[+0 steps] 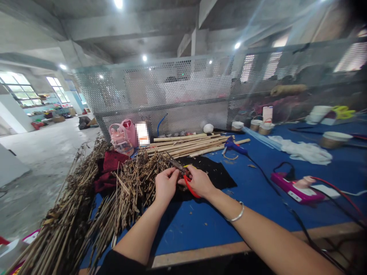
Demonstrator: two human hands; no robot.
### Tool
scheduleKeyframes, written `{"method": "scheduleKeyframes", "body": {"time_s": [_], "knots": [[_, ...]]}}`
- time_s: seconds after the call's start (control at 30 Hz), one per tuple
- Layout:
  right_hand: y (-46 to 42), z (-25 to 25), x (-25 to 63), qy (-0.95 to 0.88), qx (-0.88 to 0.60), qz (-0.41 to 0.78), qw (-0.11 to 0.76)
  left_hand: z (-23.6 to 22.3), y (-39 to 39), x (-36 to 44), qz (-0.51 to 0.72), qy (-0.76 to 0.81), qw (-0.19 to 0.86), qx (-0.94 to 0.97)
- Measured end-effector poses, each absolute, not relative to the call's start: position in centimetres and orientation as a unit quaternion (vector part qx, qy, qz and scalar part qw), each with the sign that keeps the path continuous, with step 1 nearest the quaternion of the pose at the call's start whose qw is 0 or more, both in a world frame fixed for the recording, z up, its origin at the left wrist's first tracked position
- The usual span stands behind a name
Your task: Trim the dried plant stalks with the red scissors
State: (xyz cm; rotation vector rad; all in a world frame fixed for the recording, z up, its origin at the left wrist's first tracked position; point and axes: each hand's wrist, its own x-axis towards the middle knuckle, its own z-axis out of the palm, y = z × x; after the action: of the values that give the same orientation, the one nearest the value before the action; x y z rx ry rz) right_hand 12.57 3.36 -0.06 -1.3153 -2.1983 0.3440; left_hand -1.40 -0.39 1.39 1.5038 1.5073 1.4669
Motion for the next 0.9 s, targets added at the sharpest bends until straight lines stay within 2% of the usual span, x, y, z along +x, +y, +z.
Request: {"method": "scheduleKeyframes", "body": {"time_s": [0.27, 0.67, 0.9], "knots": [[3.56, -0.02, 12.53, -0.817, -0.5, 0.129, 0.256, 1.05, -0.16, -1.16, 0.575, 0.542, 0.382, 0.478], [3.23, 0.32, 12.43, -0.823, -0.475, 0.147, 0.277, 1.47, -0.27, -1.32, 0.56, 0.537, 0.347, 0.527], [3.51, 0.04, 12.65, -0.815, -0.493, 0.139, 0.27, 1.24, -0.13, -1.32, 0.574, 0.507, 0.363, 0.531]]}}
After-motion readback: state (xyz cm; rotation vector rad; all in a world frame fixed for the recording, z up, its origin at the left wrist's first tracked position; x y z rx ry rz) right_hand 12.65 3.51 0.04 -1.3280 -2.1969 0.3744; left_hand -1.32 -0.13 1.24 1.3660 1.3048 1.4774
